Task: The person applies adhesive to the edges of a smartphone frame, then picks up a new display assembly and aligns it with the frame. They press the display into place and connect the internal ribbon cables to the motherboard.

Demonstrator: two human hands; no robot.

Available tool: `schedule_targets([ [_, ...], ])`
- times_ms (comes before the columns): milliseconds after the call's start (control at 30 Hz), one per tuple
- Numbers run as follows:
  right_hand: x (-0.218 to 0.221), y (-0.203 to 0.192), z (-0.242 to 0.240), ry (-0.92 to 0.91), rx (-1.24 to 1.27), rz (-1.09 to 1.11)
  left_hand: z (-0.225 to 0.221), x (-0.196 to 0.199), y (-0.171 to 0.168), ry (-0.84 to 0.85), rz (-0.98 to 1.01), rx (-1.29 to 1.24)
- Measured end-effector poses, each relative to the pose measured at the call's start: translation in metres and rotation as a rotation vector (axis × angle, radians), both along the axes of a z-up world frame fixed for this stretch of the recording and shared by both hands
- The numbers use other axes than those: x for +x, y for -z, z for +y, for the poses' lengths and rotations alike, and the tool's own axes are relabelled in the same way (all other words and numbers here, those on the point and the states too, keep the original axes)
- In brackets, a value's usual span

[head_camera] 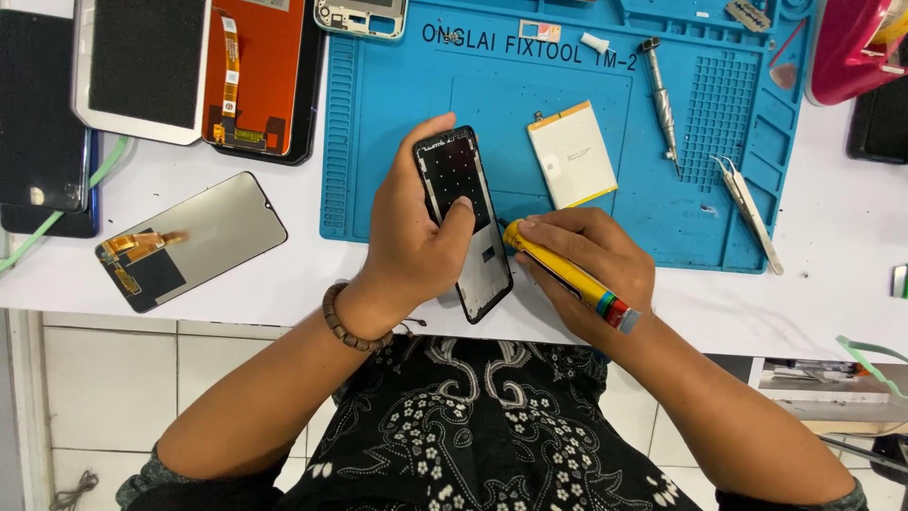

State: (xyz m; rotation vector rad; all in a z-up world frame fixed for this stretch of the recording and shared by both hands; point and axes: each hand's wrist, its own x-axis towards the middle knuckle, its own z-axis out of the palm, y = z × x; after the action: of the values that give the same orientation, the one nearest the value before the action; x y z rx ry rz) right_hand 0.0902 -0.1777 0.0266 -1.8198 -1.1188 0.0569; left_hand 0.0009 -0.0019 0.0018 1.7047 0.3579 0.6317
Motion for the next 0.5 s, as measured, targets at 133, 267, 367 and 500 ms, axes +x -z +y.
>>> schedule_targets([
  [133, -0.003, 0.002, -0.004, 0.009, 0.000, 0.002, 0.001, 0.000, 0.000, 0.004, -0.002, 0.003],
  [267, -0.007, -0.001, -0.007, 0.008, -0.021, -0.010, 0.001, 0.000, 0.001, 0.009, -0.007, 0.025],
  [367, -0.011, -0.003, -0.011, 0.013, -0.035, 0.011, 0.001, 0.000, 0.001, 0.012, -0.008, 0.025],
  [500, -0.014, 0.000, -0.016, 0.016, -0.030, 0.019, 0.000, -0.001, 0.003, 0.015, -0.007, 0.011],
])
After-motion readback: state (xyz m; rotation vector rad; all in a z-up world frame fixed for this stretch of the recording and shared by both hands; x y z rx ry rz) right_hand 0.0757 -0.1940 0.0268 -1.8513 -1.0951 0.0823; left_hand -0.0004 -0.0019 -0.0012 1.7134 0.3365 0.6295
